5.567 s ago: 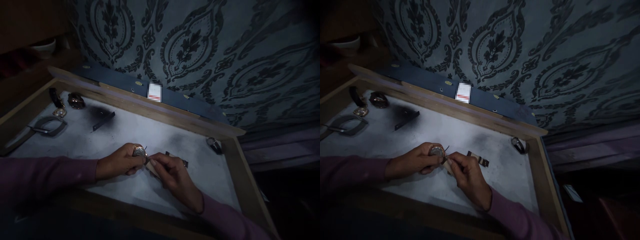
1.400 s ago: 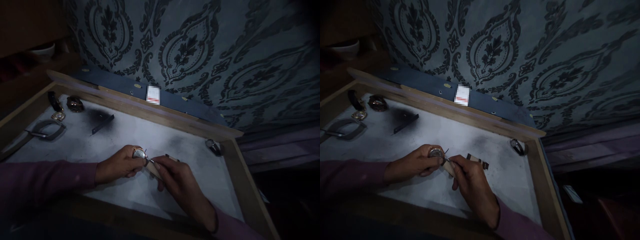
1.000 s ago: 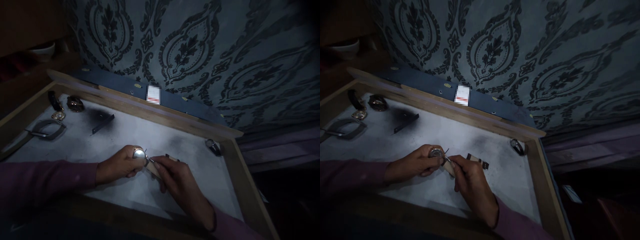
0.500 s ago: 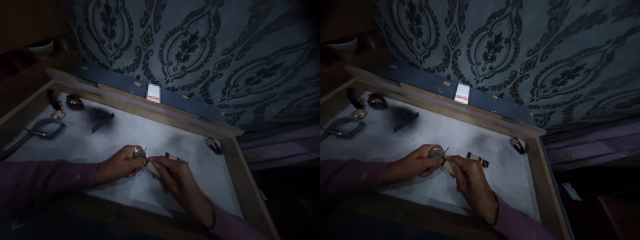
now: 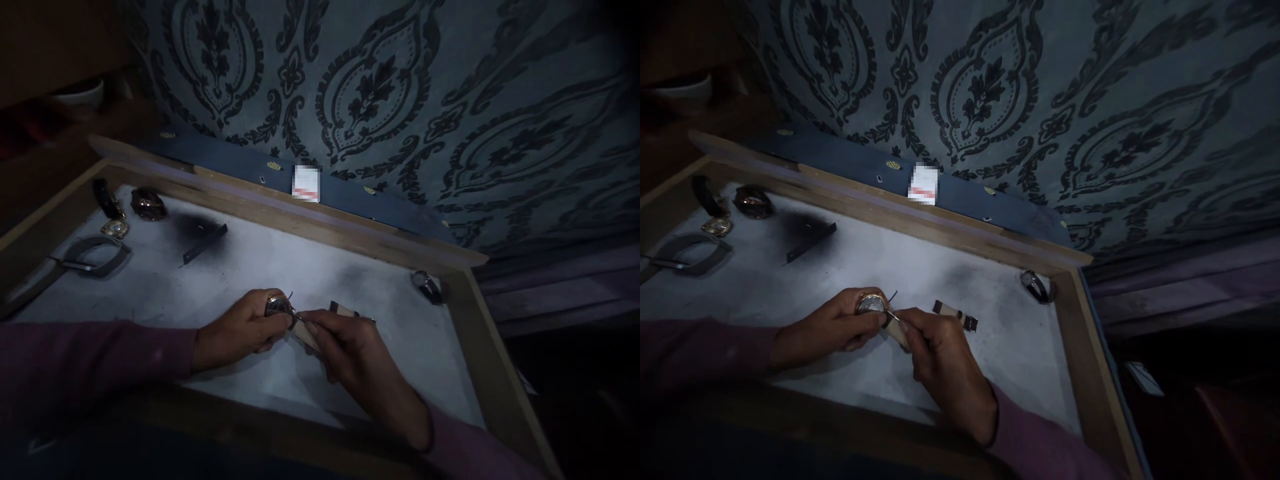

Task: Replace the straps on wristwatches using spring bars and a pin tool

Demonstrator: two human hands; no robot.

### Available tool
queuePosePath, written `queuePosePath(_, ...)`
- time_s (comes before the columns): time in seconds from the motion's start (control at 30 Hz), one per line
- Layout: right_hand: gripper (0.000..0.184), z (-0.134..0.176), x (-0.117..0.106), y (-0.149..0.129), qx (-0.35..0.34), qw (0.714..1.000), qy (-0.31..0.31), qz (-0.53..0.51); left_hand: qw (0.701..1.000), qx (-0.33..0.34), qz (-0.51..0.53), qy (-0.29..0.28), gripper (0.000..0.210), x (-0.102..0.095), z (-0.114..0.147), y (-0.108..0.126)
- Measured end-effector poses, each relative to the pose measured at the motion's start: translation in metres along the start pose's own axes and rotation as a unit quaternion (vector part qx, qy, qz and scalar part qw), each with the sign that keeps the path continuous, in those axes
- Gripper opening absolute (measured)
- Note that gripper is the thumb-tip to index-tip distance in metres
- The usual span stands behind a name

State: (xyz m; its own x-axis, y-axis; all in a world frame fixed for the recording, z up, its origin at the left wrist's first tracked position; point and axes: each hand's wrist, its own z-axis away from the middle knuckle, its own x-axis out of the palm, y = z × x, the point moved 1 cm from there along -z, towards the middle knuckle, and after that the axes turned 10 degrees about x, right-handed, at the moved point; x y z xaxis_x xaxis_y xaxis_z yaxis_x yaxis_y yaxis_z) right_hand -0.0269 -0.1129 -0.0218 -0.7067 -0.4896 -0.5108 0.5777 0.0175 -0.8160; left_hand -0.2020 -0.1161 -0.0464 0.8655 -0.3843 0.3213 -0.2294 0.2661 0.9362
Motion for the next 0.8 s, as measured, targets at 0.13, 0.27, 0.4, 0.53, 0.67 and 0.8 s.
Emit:
queuePosePath(0.13,0.031,-0.0004,0.0,-0.0021,-0.009,1.0,0.006,0.001,1.0,0.008,0.009,-0.002,0.017,0.0,0.0,0.0001)
queuePosePath(0.27,0.03,-0.0008,-0.0006,-0.0036,-0.021,1.0,0.021,0.007,1.0,0.016,0.012,0.0,0.017,-0.0008,-0.0009,-0.0026)
queuePosePath(0.4,0.03,-0.0005,-0.0012,-0.0038,-0.01,1.0,0.022,0.006,1.0,0.018,0.006,0.0,0.016,-0.0012,-0.0016,-0.0042)
queuePosePath(0.53,0.03,0.0003,-0.0011,-0.0015,0.005,1.0,0.013,-0.004,1.0,0.016,0.006,0.001,0.018,-0.0004,-0.0017,-0.0026)
queuePosePath(0.67,0.031,0.0007,-0.0007,0.0022,0.009,1.0,0.008,-0.007,1.0,0.013,0.013,0.004,0.019,-0.0001,-0.0021,-0.0025)
queuePosePath(0.8,0.031,0.0007,-0.0015,0.0018,0.012,1.0,0.001,-0.004,1.0,0.011,0.013,-0.001,0.02,-0.0012,-0.0029,-0.0031)
